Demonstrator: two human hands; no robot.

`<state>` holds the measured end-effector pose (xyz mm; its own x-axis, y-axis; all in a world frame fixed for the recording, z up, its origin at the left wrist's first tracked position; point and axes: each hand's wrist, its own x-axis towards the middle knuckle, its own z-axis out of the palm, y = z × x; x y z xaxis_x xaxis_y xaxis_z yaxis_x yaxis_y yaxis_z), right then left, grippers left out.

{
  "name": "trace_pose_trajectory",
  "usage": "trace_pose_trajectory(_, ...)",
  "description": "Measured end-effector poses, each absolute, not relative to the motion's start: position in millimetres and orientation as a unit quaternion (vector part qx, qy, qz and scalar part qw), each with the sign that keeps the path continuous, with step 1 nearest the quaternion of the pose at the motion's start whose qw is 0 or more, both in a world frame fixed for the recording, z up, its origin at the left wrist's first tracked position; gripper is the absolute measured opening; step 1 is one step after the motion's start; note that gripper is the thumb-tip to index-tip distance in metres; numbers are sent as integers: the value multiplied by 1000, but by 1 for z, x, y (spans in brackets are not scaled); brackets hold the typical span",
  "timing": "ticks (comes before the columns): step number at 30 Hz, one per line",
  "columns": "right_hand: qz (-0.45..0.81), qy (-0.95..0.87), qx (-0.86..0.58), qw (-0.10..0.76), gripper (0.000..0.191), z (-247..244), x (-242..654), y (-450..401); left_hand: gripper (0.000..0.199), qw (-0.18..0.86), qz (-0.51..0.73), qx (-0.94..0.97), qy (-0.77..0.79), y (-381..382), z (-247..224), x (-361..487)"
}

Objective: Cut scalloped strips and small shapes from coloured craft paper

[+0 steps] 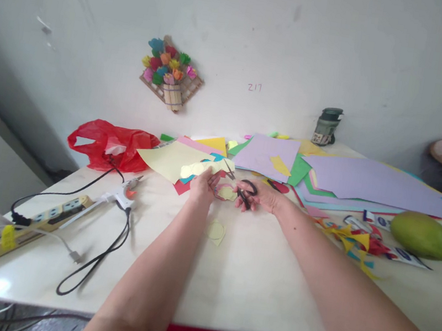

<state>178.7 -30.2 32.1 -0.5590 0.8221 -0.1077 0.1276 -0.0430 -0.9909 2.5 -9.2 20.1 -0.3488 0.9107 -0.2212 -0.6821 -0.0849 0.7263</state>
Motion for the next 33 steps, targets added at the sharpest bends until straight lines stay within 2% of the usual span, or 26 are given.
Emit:
trace_pose_trajectory(16,606,-591,-407,343,49,23,158,-32,7,562,713,119,401,-18,24,20)
trace_pose_trajectory(23,606,-577,-428,343,51,27,153,-37,8,549,723,90,411,-23,29,26)
trace_pose_trajectory(33,597,-581,-424,356,46,25,150,-37,10,534,723,65,433,-24,30,28)
